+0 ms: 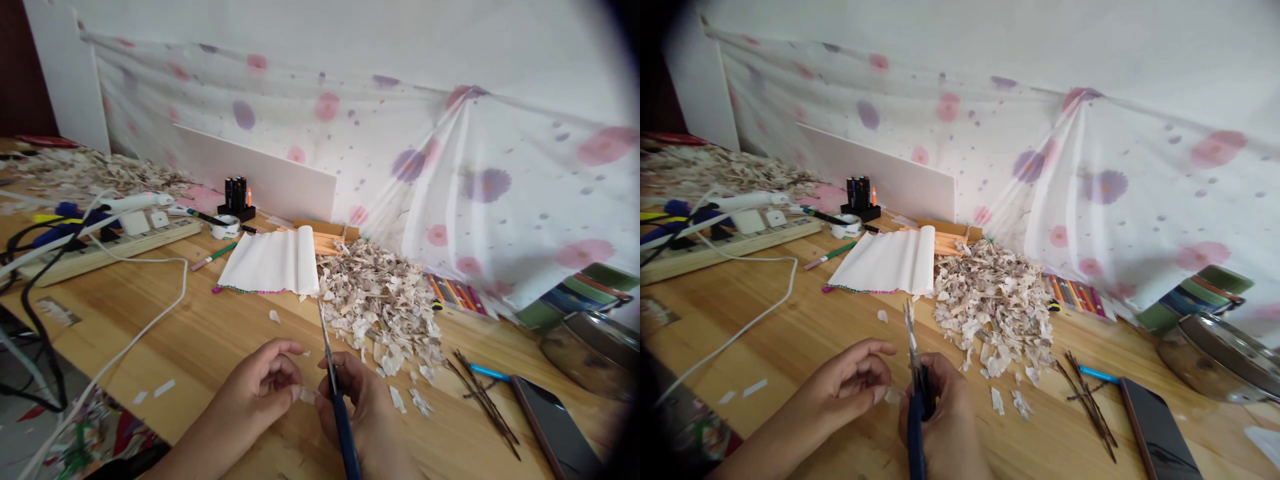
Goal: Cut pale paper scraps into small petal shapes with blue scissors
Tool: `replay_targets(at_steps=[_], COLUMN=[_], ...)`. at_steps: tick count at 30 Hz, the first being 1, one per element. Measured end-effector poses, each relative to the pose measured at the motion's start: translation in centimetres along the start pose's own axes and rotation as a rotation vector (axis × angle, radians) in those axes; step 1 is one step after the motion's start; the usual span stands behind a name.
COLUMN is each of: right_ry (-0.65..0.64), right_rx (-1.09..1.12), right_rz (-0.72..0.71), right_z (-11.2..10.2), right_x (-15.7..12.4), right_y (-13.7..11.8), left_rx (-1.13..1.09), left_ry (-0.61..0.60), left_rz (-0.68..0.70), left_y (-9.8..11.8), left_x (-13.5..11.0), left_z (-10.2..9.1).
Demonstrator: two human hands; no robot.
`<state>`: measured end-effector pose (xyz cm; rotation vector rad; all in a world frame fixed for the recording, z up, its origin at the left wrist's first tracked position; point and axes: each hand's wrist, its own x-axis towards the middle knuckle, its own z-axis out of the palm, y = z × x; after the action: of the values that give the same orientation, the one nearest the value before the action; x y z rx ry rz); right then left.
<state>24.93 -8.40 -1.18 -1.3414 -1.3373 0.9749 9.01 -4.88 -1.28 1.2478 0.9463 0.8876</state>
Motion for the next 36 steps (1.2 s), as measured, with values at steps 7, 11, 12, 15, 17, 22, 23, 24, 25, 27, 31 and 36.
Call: replay_targets(at_steps=[7, 11, 12, 15, 17, 22, 23, 24, 25, 27, 31, 36], right_ry=[0.075, 0.164, 0.143, 0.047, 0.025, 0.009, 0.007, 0.001, -0.014, -0.055, -0.134, -0.231], right_rx=[0.016, 0.095, 0.099, 0.086, 0.059, -0.159, -0.227, -0.296, -0.365, -0.477, -0.653, -0.806], right_rz=[-0.050, -0.038, -0.043, -0.049, -0.062, -0.064, -0.065, -0.062, -0.049, -0.017, 0.021, 0.008], right_z=[0.5, 0.9, 0.9, 0.7, 0.5, -0.4, -0.7, -1.0, -1.3, -1.8, -1.9, -1.5], right_x=[-0.1, 0.0, -0.1, -0.3, -0.5, -0.7, -0.7, -0.6, -0.6, -0.5, -0.3, -0.2], right_y=[0.7, 2.2, 2.4, 2.3, 1.8, -0.1, -0.5, -0.8, -1.2, -1.8, -2.6, -2.9], left_rx=[-0.177, -0.238, -0.252, -0.298, -0.310, -0.321, -0.322, -0.321, -0.317, -0.303, -0.266, -0.239], left_ry=[0.174, 0.123, 0.122, 0.171, 0.188, 0.116, 0.115, 0.123, 0.137, 0.181, 0.246, 0.291], left_rz=[-0.025, -0.065, -0.068, -0.065, -0.053, -0.044, -0.045, -0.046, -0.046, -0.039, -0.004, 0.011], left_y=[-0.2, -1.0, -1.1, -1.2, -1.0, -0.6, -0.6, -0.6, -0.7, -0.9, -1.2, -1.1], left_x=[-0.3, -0.4, -0.4, -0.5, -0.5, -0.6, -0.6, -0.5, -0.5, -0.3, 0.2, 0.6], left_z=[0.8, 1.8, 2.0, 2.5, 2.5, 2.0, 1.9, 1.7, 1.5, 1.0, 0.0, -0.7])
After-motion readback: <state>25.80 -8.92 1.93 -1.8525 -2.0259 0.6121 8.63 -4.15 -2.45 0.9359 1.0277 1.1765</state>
